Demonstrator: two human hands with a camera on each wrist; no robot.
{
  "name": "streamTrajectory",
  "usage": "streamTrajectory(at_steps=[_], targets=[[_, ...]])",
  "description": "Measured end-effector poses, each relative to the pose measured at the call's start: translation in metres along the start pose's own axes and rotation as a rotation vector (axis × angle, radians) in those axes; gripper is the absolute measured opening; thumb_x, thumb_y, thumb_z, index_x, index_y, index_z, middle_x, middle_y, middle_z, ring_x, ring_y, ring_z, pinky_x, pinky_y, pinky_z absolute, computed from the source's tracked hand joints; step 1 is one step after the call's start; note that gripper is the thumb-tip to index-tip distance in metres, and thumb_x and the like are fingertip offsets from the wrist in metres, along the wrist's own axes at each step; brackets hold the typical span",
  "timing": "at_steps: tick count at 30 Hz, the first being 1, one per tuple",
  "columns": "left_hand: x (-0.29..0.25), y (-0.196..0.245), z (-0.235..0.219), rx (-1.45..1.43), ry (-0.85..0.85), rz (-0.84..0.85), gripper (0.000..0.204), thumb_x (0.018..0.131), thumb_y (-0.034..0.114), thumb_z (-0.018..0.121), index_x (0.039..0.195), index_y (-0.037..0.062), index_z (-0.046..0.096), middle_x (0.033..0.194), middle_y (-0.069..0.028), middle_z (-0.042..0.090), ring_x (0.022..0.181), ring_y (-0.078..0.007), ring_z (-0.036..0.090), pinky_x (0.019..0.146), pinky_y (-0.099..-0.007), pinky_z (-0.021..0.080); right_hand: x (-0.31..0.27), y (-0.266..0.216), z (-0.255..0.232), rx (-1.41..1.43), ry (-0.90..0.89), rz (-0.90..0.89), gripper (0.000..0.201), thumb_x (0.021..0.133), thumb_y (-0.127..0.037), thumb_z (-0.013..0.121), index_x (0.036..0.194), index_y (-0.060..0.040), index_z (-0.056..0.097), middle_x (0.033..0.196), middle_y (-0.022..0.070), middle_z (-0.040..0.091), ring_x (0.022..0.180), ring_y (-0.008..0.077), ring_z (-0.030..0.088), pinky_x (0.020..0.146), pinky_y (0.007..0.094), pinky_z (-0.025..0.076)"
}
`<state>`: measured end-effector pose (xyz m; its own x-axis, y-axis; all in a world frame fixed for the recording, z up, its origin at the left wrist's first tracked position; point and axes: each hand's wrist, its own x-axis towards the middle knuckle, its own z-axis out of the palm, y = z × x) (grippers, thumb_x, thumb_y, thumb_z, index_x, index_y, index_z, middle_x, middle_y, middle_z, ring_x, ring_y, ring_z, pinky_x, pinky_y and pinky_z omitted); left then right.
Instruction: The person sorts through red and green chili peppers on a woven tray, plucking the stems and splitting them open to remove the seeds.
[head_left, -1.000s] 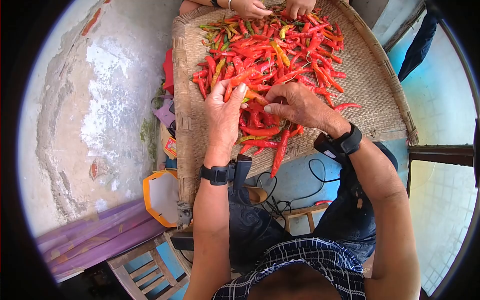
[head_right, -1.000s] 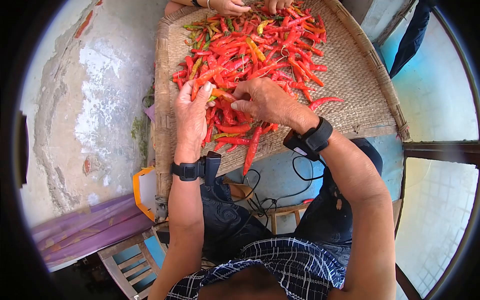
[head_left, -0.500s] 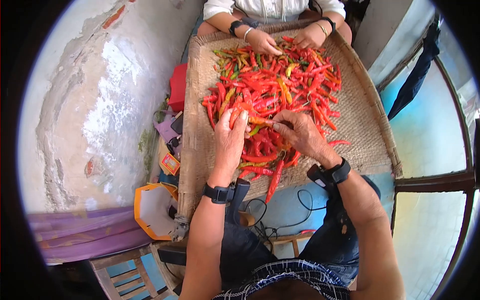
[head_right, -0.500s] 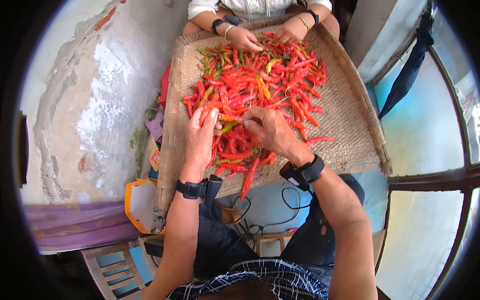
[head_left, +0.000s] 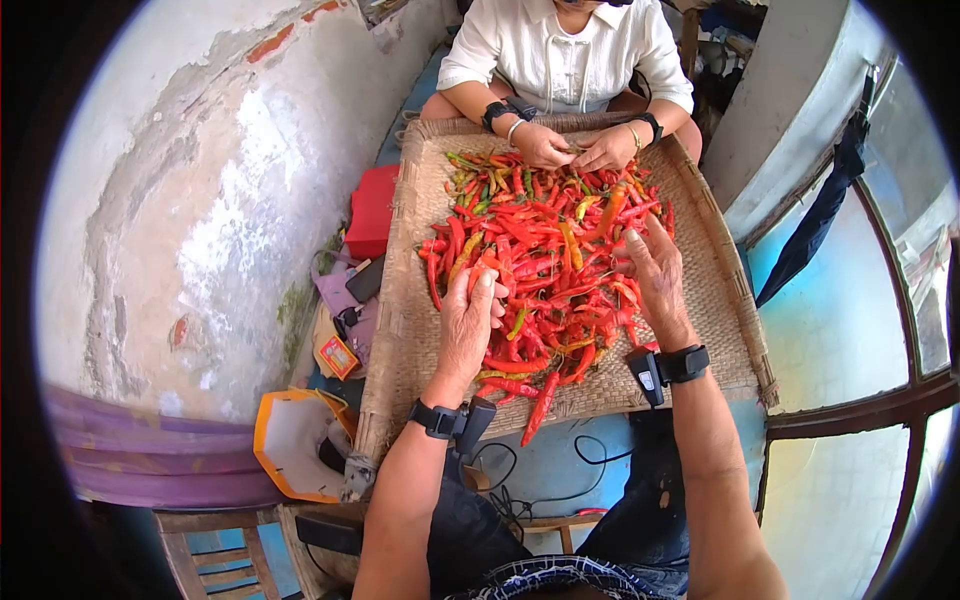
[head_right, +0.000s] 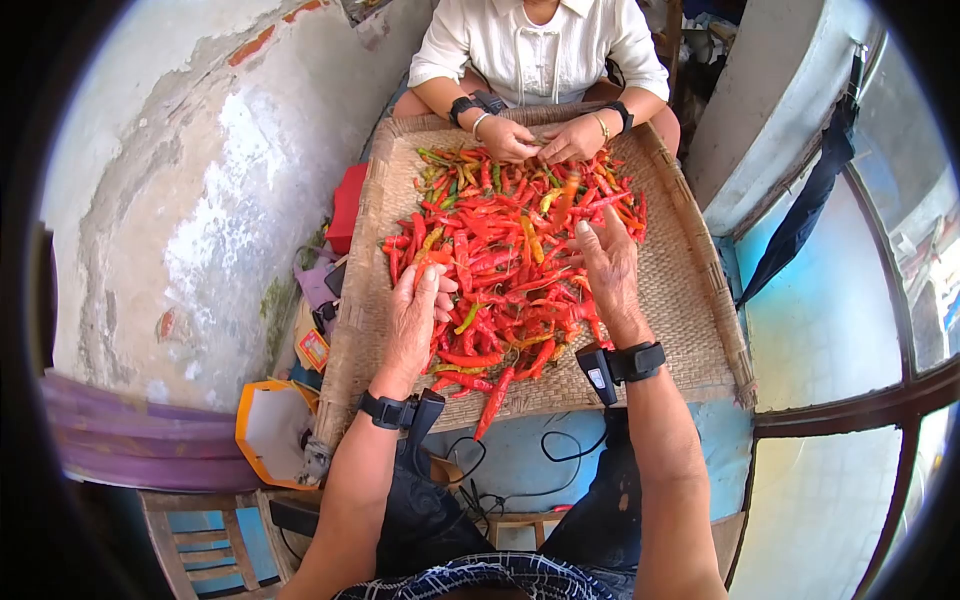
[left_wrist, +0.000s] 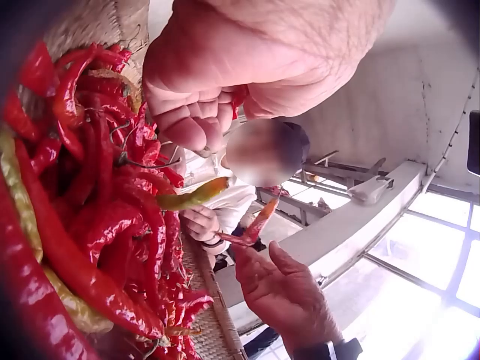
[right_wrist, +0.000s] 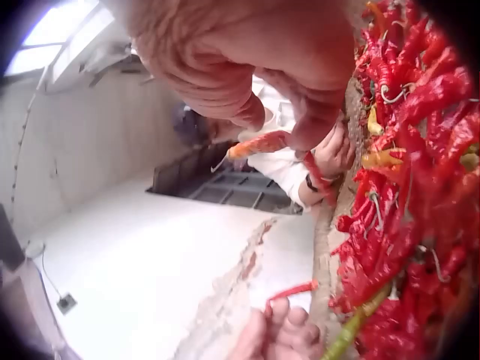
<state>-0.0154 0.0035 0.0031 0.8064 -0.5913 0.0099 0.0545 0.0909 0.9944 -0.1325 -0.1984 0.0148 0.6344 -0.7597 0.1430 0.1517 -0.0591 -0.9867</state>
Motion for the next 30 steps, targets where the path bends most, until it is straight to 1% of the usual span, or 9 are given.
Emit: streamTrajectory(at_steps=[3,7,9,12,19,23,25,28,30], targets=[[0.003,-0.006,-0.003,-0.016,0.018,-0.031,0.035,0.094,0.035,0.046,0.107,0.0032,0.054,0.083,-0.0021,0.058,0.066,-0.0053,0.049,0.055,-0.0188,0.043,-0.012,-0.007,0.001,-0.305,-0.041,-0.053,0.030,0.087,-0.013,0.057,0.108,0.0090,0.056,0.104,0.0117,0.063,0.081,0.0165,0.061,0.066,0.0281,0.051],[0.002,-0.003,-0.002,0.028,0.002,0.014,0.035,0.094,0.036,0.046,0.103,0.0037,0.054,0.082,-0.0031,0.058,0.065,-0.0053,0.050,0.055,-0.0191,0.044,-0.045,-0.007,0.015,-0.495,-0.791,0.013,0.029,0.078,-0.002,0.063,0.107,-0.0031,0.061,0.104,0.0141,0.063,0.087,0.0156,0.062,0.071,0.0294,0.051],[0.002,-0.001,-0.001,0.030,0.005,-0.002,0.035,0.094,0.036,0.046,0.103,0.0036,0.054,0.082,-0.0031,0.058,0.065,-0.0053,0.050,0.055,-0.0190,0.044,-0.062,0.002,0.020,-0.546,-1.062,-0.342,0.028,0.074,-0.003,0.064,0.102,-0.0041,0.062,0.092,0.0159,0.062,0.086,0.0264,0.063,0.070,0.0346,0.051],[0.003,-0.001,0.000,0.026,0.000,-0.008,0.034,0.095,0.036,0.046,0.103,0.0034,0.054,0.081,-0.0030,0.059,0.065,-0.0051,0.049,0.055,-0.0188,0.043,-0.080,0.007,0.024,-0.951,-1.104,-0.398,0.030,0.070,-0.001,0.063,0.099,-0.0083,0.062,0.086,0.0131,0.058,0.082,0.0306,0.060,0.068,0.0378,0.050],[0.002,-0.002,-0.001,0.049,-0.030,-0.002,0.036,0.094,0.037,0.046,0.102,0.0030,0.055,0.080,-0.0022,0.059,0.064,-0.0043,0.049,0.055,-0.0184,0.043,-0.076,0.013,0.032,-1.044,-1.065,-0.393,0.015,0.070,-0.004,0.063,0.085,-0.0036,0.062,0.078,0.0145,0.059,0.081,0.0342,0.061,0.068,0.0407,0.050],[0.003,-0.002,-0.002,0.048,-0.040,0.019,0.036,0.094,0.038,0.046,0.101,0.0036,0.055,0.080,-0.0019,0.059,0.064,-0.0042,0.049,0.055,-0.0182,0.042,-0.055,0.000,0.022,-0.496,-0.981,-0.260,0.014,0.075,-0.007,0.067,0.088,-0.0035,0.064,0.077,0.0108,0.062,0.072,0.0246,0.062,0.064,0.0339,0.049],[0.003,-0.004,-0.002,0.043,-0.045,0.029,0.036,0.094,0.039,0.046,0.100,0.0041,0.056,0.080,-0.0017,0.059,0.064,-0.0042,0.048,0.055,-0.0185,0.041,-0.044,-0.007,0.016,-0.438,-0.786,0.129,0.011,0.083,-0.011,0.064,0.087,-0.0016,0.064,0.075,0.0041,0.060,0.068,0.0162,0.058,0.060,0.0298,0.047],[0.003,-0.002,-0.002,0.078,-0.057,0.016,0.037,0.094,0.039,0.046,0.097,0.0044,0.057,0.080,-0.0012,0.059,0.063,-0.0042,0.048,0.055,-0.0188,0.041,-0.023,0.000,0.004,-0.488,-0.631,0.013,0.018,0.088,-0.016,0.059,0.093,0.0014,0.062,0.078,0.0013,0.061,0.065,0.0102,0.054,0.057,0.0248,0.045],[0.003,-0.004,-0.002,0.085,-0.056,0.026,0.037,0.094,0.039,0.045,0.098,0.0043,0.057,0.080,-0.0012,0.059,0.063,-0.0042,0.048,0.055,-0.0188,0.041,-0.002,0.006,-0.005,0.008,-0.338,0.207,0.027,0.089,-0.020,0.057,0.104,0.0033,0.058,0.081,0.0031,0.062,0.061,0.0073,0.050,0.056,0.0215,0.043]])
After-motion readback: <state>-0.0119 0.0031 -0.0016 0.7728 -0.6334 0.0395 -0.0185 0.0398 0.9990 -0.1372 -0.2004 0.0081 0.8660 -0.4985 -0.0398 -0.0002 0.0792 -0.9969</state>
